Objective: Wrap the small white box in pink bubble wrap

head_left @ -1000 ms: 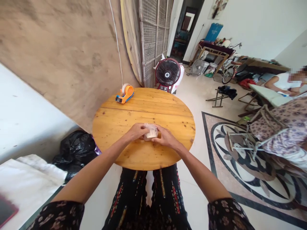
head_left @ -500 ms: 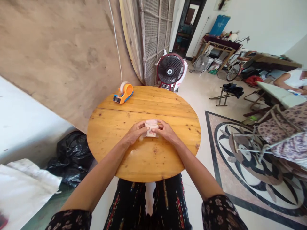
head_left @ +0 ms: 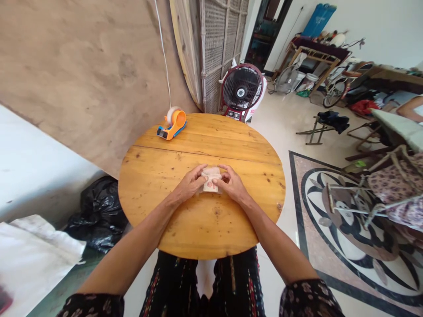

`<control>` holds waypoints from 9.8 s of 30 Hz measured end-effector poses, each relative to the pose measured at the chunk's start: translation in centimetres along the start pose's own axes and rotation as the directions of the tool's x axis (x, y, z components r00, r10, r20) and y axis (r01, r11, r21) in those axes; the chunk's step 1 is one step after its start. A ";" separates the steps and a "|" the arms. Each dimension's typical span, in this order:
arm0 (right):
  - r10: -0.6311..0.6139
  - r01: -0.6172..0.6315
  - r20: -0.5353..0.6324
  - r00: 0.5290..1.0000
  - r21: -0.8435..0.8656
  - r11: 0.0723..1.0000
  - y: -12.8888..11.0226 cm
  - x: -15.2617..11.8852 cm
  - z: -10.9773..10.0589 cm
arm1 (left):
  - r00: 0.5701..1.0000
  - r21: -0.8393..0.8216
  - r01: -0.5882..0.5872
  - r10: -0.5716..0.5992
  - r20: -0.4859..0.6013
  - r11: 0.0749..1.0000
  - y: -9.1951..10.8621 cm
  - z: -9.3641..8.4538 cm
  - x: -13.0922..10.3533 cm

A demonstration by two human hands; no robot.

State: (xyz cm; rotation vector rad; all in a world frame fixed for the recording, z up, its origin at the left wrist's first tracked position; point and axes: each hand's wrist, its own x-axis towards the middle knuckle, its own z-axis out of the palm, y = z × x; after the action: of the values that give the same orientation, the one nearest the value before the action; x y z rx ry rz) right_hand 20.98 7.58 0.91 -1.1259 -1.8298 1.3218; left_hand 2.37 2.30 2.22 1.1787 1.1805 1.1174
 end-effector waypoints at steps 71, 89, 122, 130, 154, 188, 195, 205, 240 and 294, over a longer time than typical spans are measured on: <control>-0.463 0.390 -0.156 0.872 -0.348 0.852 -1.6 -1.3 -1.1 | 0.993 0.135 -0.096 0.086 0.078 0.986 -0.4 0.3 -0.4; -0.530 0.461 -0.083 0.844 -0.393 0.796 -1.3 -0.5 -0.8 | 0.991 0.297 -0.125 0.105 0.080 0.947 -0.2 0.2 -0.4; -0.609 0.531 -0.078 0.789 -0.412 0.741 -1.9 -0.6 0.3 | 0.985 0.298 -0.169 0.146 0.097 0.940 0.0 0.4 -0.3; -0.614 0.524 -0.035 0.789 -0.483 0.701 -1.9 -0.9 0.7 | 0.983 0.307 -0.179 0.159 0.088 0.935 -0.3 0.2 -0.5; -0.691 0.666 0.284 0.665 -0.644 0.376 -1.7 -2.1 -0.7 | 0.971 0.165 -0.092 0.051 0.233 0.982 -0.4 -1.3 -0.2; -0.413 0.439 0.177 0.894 -0.535 0.722 0.2 -1.2 -1.4 | 0.978 0.341 -0.165 0.109 0.178 0.925 0.9 -2.1 -1.3; -0.397 0.379 0.093 0.913 -0.553 0.742 0.0 -1.3 -0.9 | 0.982 0.275 -0.136 0.092 0.167 0.952 0.6 -1.7 -1.2; -0.372 0.392 0.149 0.916 -0.527 0.754 -0.3 -1.1 -1.0 | 0.986 0.082 -0.134 0.124 0.106 0.988 -0.5 -2.0 -0.7; -0.344 0.334 0.086 0.935 -0.544 0.770 -0.4 -1.3 -0.8 | 0.923 0.421 -0.376 0.374 0.091 0.825 -0.6 -1.4 -0.3; -0.397 0.374 0.077 0.915 -0.535 0.757 0.1 -0.6 -0.5 | 0.976 0.304 -0.208 0.219 -0.003 0.930 -0.4 -1.3 -0.3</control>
State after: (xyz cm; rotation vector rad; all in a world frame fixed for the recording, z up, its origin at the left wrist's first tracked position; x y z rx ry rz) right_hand 21.72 7.32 0.94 -0.9432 -2.3267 0.5414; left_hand 1.08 2.03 1.85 1.5587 1.3069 1.1500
